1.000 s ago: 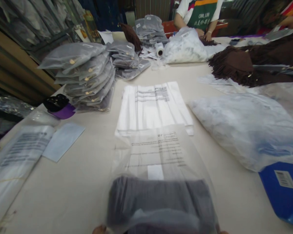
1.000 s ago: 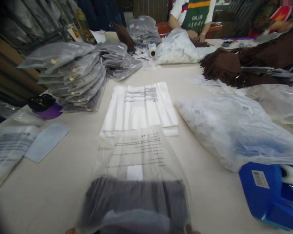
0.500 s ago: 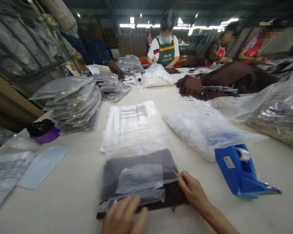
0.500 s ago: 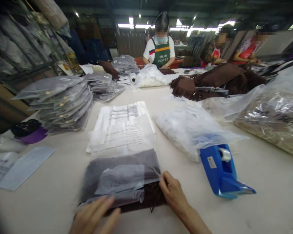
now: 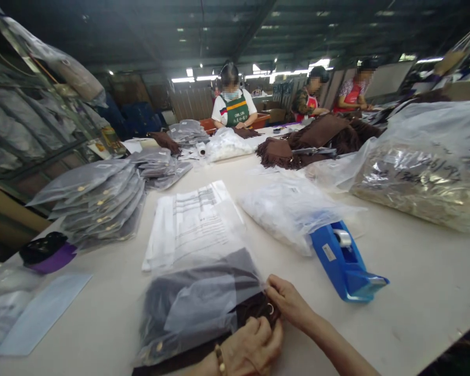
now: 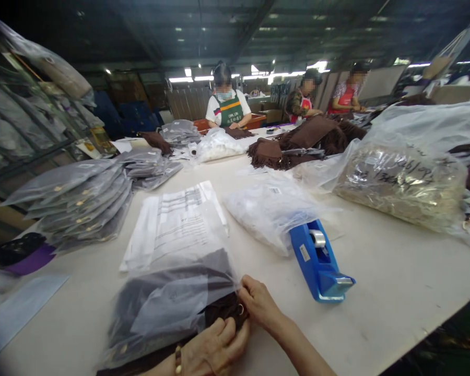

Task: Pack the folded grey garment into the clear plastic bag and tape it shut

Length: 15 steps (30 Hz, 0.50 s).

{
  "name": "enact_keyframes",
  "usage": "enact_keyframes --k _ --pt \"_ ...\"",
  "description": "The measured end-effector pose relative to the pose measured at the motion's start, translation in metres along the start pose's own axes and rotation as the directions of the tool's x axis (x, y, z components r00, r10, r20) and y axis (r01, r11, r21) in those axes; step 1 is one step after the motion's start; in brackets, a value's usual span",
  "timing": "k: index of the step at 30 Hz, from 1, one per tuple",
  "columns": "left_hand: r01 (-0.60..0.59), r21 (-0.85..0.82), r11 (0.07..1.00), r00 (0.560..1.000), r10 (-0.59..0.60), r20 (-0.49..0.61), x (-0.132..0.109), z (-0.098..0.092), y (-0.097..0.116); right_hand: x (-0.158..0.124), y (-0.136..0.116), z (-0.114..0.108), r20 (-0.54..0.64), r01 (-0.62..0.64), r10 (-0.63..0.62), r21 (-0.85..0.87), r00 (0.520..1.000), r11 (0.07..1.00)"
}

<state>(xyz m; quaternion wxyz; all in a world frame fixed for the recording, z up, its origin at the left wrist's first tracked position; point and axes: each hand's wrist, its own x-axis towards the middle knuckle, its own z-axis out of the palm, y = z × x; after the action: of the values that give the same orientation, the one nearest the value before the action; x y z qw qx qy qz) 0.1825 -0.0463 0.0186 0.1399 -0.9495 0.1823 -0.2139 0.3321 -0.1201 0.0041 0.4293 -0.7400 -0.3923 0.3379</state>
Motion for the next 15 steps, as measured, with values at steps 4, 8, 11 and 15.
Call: enact_keyframes --k 4,8,11,15 --pt "0.074 0.051 0.996 0.991 -0.079 0.104 0.001 0.004 0.010 -0.003 0.002 0.003 -0.016 -0.028 0.029 0.016 0.999 0.999" --pt "0.101 0.063 0.993 0.976 -0.111 0.186 0.004 0.006 0.010 -0.006 0.000 0.006 -0.076 0.006 -0.009 -0.041 0.997 0.999" --pt "0.117 0.095 0.989 0.984 -0.128 0.119 0.006 0.004 0.002 -0.011 0.001 0.007 -0.069 0.028 -0.033 -0.074 0.997 0.997" --pt "0.056 0.049 0.997 0.998 -0.056 0.003 0.004 -0.001 -0.015 -0.024 0.008 0.008 -0.008 0.066 -0.067 -0.096 0.998 0.993"
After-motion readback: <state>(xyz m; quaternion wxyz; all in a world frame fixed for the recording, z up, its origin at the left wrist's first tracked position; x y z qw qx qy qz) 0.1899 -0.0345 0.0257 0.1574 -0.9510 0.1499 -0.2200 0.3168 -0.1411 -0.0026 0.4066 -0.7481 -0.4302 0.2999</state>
